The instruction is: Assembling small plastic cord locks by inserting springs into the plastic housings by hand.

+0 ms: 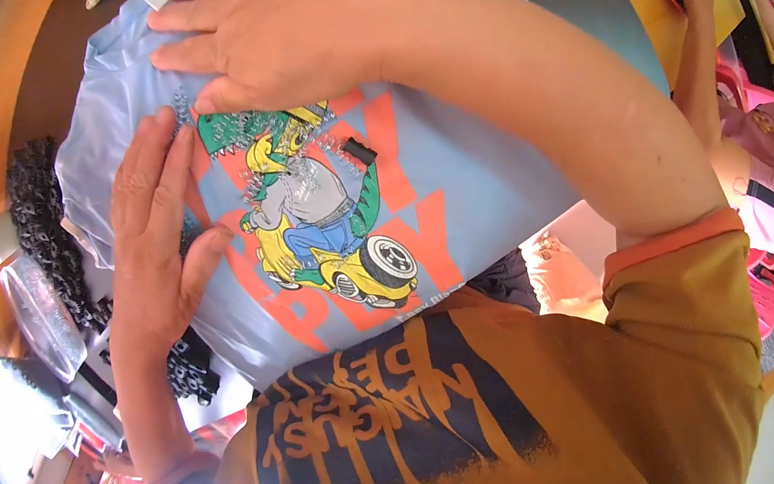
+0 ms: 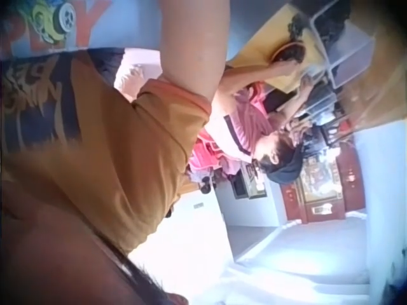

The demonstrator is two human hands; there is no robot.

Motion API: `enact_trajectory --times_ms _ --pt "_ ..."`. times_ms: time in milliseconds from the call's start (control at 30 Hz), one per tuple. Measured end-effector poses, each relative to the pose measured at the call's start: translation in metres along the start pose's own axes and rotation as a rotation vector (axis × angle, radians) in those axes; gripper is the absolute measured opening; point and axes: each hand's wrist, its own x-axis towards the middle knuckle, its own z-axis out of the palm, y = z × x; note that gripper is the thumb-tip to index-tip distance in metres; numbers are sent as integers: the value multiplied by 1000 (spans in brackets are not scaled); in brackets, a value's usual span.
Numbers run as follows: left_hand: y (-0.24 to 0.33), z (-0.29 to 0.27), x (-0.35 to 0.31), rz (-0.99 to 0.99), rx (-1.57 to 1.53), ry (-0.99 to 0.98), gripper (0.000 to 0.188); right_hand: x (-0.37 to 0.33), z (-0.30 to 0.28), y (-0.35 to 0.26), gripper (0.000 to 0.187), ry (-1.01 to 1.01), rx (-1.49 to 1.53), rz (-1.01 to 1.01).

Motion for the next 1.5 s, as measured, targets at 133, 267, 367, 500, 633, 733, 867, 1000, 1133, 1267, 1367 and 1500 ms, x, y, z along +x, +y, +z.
enact_trajectory --times_ms 133,267,367,500,633,733,867,1000,1133,1267,1367,1500 --pt "9 -3 -4 31 -38 -38 63 1 1 1 57 4 -10 1" --pt "9 -5 -4 95 -156 12 63 1 -3 2 57 -26 -18 0" --pt "3 -1 1 36 -136 95 63 2 -7 1 55 -46 39 28" --pt "2 6 3 -97 -40 103 63 3 -6 1 54 -34 51 25" --pt "9 0 -4 1 -15 10 63 2 0 6 52 39 8 -13" --pt "16 -3 -4 117 -107 21 60 1 6 14 46 124 -20 -75" --pt "25 -5 6 232 -124 14 56 5 12 24 40 256 -43 -186" --pt "31 5 23 204 34 -14 58 8 16 29 40 352 -24 -252" --pt "28 4 21 131 74 -28 54 9 17 32 36 478 -10 -289" --pt "27 1 16 138 26 56 52 8 13 34 27 388 22 -223" --pt "37 3 26 206 44 46 50 10 14 32 22 390 -34 -201" --pt "57 17 46 230 75 8 49 11 17 31 23 517 10 -246"
